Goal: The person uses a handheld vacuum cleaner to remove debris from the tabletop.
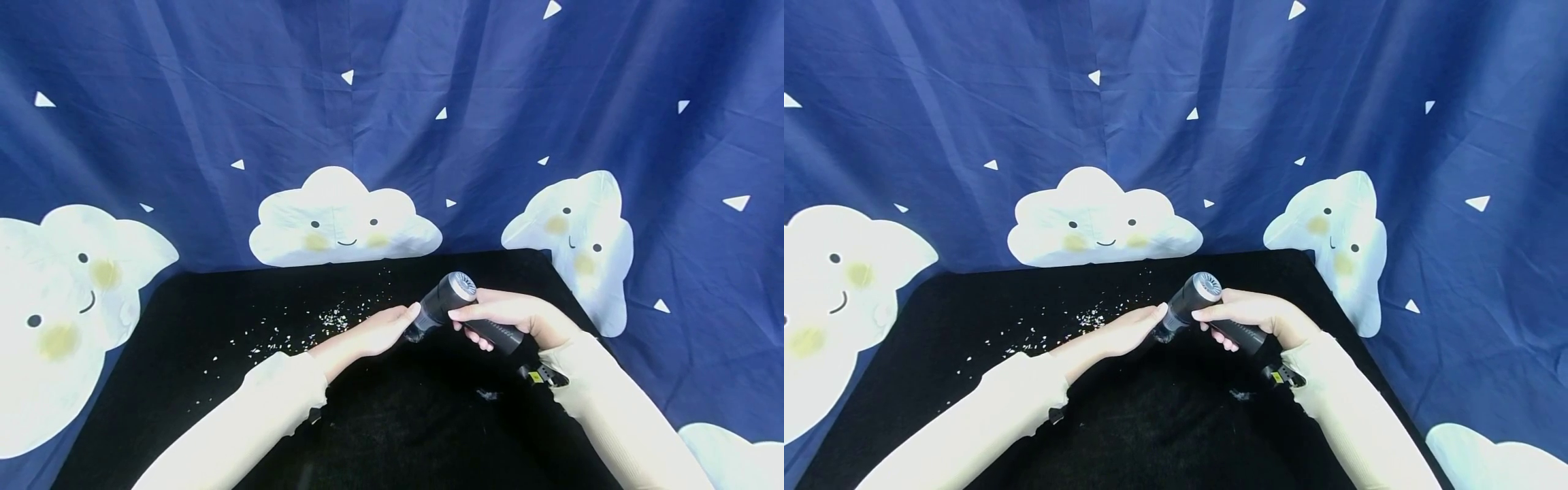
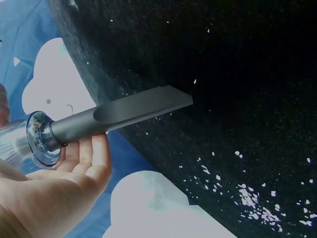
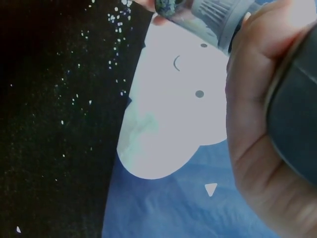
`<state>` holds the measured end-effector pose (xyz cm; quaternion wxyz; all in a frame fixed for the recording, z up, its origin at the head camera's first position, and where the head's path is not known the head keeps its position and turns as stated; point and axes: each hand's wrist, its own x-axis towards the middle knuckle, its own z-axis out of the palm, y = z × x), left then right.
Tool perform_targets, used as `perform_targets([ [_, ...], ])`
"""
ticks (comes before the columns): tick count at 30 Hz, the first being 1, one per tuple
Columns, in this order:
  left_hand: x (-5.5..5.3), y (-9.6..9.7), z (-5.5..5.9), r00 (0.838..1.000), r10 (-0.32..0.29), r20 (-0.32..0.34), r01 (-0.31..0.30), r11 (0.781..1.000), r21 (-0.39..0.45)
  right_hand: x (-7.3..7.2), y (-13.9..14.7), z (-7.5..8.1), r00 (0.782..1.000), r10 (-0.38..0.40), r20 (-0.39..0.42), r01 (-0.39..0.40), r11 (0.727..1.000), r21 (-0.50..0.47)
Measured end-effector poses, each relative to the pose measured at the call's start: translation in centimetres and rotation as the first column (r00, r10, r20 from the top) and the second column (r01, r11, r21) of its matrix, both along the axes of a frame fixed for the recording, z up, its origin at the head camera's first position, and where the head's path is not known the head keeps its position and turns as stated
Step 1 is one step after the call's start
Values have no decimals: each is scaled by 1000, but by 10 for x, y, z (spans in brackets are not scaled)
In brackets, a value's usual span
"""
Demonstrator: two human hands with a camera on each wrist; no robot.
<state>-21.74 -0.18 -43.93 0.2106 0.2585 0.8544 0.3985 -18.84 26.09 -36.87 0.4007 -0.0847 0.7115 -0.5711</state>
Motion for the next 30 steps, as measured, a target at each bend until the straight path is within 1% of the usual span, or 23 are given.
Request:
perform_targets([
  [4, 1, -3, 3, 1000, -6, 5, 6, 1000, -16, 1, -2, -2, 1000, 2, 9, -1, 1000, -22],
  [9, 4, -7, 4, 1000, 4, 7, -3, 1000, -21, 0, -5, -4, 1000, 13, 14, -12, 1000, -20],
  [14, 7, -9, 3, 1000, 26, -5, -26, 998, -54, -2, -6, -5, 999, 36, 17, -36, 999, -19],
  [19, 9, -9, 4, 1000, 24, -1, -24, 998, -54, -3, -6, -5, 999, 37, 26, -36, 999, -15],
  [22, 7, -8, 6, 1000, 24, -17, -25, 999, -46, -3, -5, -2, 999, 28, 16, -28, 999, -16],
  [30, -2, -6, 13, 998, 38, -47, -40, 998, -39, -5, -7, 6, 999, 7, -39, -8, 1000, -22],
])
